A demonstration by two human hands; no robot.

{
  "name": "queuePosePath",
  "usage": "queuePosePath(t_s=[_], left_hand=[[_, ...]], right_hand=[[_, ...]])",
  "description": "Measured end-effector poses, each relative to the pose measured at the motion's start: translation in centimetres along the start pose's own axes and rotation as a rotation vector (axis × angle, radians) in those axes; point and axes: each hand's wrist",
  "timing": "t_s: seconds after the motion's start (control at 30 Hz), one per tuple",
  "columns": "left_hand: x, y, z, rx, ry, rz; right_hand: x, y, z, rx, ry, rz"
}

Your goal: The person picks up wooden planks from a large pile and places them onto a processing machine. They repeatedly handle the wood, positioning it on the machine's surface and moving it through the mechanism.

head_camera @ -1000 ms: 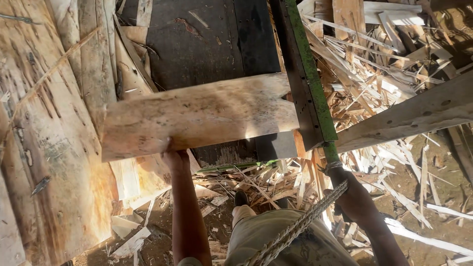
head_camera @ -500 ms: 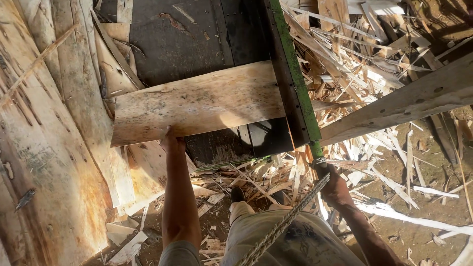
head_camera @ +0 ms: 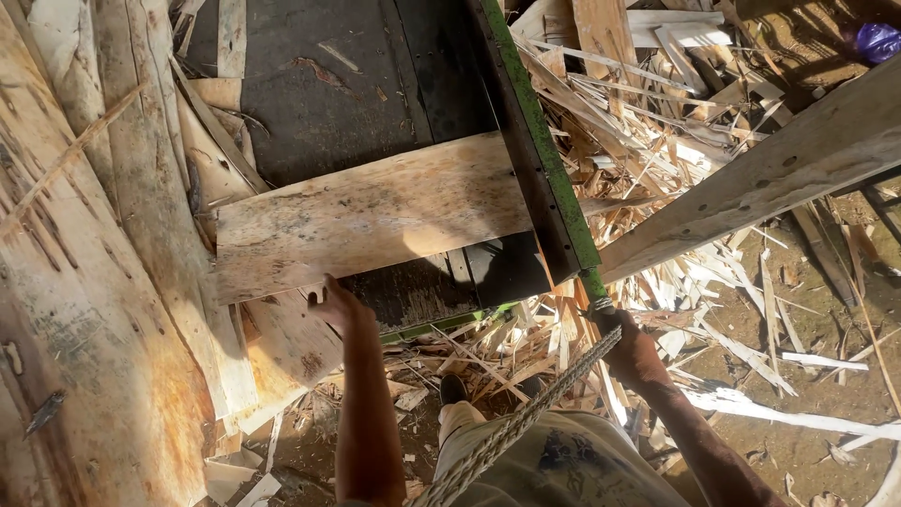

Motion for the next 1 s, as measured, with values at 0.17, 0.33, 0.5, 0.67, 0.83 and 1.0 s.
queuePosePath(t_s=[0.17, 0.33, 0.5, 0.67, 0.83, 1.0], left_hand=[[-29.0, 0.3, -5.1, 0.016, 0.861, 0.654], [-43.8, 5.4, -13.1, -0.116, 1.63, 1.269], [-49.9, 10.2, -18.5, 0.155, 1.301, 1.923], [-42.1, 8.1, 2.7, 0.624, 1.579, 1.88], [-38.3, 10.9, 12.0, 0.223, 2.583, 0.987], [-37.2, 4.6, 1.7, -0.052, 0.606, 1.347]], right_hand=[[-2.1, -2.7, 4.2, -0.018, 0.071, 0.033], [-6.0, -9.1, 12.4, -0.091, 0.075, 0.111], [-10.7, -14.4, 25.4, -0.207, 0.288, 0.102], [4.5, 0.1, -5.1, -0.227, -0.014, 0.146], [7.2, 5.8, -11.9, -0.208, -0.126, 0.149], [-6.1, -6.1, 17.6, 1.459, 0.642, -0.084]])
Point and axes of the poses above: each hand's wrist, its own x-axis towards the middle knuckle, its own y-axis out of the palm, z = x × y, and after that the axes turned 5 degrees about x, right-handed
